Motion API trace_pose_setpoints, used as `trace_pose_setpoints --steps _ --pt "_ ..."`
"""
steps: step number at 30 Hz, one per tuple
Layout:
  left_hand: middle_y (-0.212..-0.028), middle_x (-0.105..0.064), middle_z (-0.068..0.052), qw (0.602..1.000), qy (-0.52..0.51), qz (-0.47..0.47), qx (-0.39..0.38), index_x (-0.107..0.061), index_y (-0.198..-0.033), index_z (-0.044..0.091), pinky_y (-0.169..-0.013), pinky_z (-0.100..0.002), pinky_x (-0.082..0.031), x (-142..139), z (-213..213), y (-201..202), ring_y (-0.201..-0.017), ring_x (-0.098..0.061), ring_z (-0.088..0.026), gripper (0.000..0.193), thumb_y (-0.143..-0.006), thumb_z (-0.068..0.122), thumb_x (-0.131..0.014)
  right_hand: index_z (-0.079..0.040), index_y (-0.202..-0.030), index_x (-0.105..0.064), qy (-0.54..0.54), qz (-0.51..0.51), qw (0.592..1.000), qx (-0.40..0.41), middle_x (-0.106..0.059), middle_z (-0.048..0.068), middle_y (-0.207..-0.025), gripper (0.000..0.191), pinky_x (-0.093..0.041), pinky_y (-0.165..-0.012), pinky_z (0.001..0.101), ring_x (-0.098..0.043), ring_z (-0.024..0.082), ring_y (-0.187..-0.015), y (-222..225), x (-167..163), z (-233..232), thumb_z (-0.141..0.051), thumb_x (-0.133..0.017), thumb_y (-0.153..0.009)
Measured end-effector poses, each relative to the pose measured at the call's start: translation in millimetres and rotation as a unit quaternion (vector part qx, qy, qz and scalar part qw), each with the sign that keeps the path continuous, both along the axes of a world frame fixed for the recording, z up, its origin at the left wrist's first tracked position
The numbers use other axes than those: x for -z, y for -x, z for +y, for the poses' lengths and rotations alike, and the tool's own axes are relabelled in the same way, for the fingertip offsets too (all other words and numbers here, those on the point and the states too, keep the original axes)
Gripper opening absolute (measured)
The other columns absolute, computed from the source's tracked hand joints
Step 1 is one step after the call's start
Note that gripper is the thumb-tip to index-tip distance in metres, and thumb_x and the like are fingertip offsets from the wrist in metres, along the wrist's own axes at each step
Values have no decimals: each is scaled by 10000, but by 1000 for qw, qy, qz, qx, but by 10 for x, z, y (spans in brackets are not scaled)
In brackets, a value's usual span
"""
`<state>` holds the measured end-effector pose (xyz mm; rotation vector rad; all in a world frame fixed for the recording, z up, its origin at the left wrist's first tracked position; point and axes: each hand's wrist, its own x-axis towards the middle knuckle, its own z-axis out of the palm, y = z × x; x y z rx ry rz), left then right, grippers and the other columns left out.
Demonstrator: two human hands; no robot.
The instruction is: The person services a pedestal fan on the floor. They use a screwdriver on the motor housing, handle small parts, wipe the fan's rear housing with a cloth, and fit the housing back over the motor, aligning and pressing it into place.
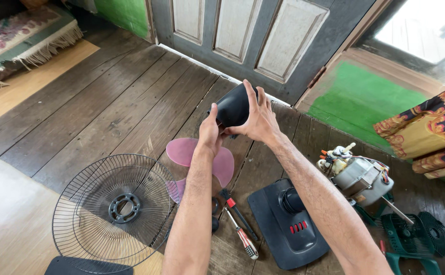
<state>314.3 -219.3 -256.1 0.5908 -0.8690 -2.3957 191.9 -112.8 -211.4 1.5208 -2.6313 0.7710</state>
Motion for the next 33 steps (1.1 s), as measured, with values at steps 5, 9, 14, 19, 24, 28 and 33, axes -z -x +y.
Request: trace_pose_setpoints --steps 5,9,14,19,24,28,33 --pt "-1152 -714 -85 999 -35 39 4 -627 -1283 67 -731 -407 -527 -281 179 -133 -971 -679 -235 489 -1041 465 -480 -197 -1647 -28 43 6 998 -55 -153 336 -1636 1527 -298 -1188 611 -198 522 -1521 -30 -70 187 -617 -988 -536" --pt "-1195 -694 -72 999 34 -27 3 -629 -1299 118 -722 -434 -496 -392 328 -312 -976 -654 -229 486 -1026 485 -467 -87 -1658 2 84 41 987 -132 -141 366 -1652 1495 -210 -1236 581 -152 526 -1549 -73 -62 428 -635 -965 -657" --pt "-1252 -695 -78 986 113 -122 -19 -624 -1342 115 -852 -464 -534 -312 394 -775 -1065 -667 -215 507 -1024 478 -472 -70 -1616 -193 92 46 988 -115 -369 287 -1515 1248 -360 -1171 532 -374 445 -1420 -461 70 783 -645 -906 -769" --pt "-1341 -677 -90 943 269 -188 -55 -632 -1363 35 -1045 -374 -441 -83 409 -1402 -1227 -602 -170 539 -1069 466 -498 -95 -1338 -570 52 -102 970 -214 -680 143 -1228 659 -591 -872 428 -712 286 -999 -1061 536 944 -461 -794 -839" --pt "-1223 -728 -96 914 291 -280 -41 -676 -1282 15 -1011 -365 -477 71 402 -1904 -1126 -635 -176 533 -1044 451 -481 -177 -1373 -539 -201 -67 936 -280 -716 178 -1116 699 -554 -847 514 -690 401 -1011 -1769 1249 1052 -374 -842 -774" --pt "-1196 -725 -93 906 288 -309 -22 -685 -1245 11 -998 -364 -470 129 370 -2115 -1103 -621 -166 519 -1049 444 -475 -245 -1428 -524 -265 -63 922 -275 -713 184 -1102 744 -547 -856 528 -682 396 -1039 -2157 1651 1124 -308 -842 -758" --pt "-1161 -727 -70 915 283 -287 -15 -692 -1221 27 -983 -354 -473 206 314 -2249 -1076 -626 -150 495 -1046 434 -472 -252 -1412 -548 -280 -68 930 -228 -731 159 -1062 668 -551 -847 524 -692 393 -1012 -2398 1957 1097 -223 -784 -788"
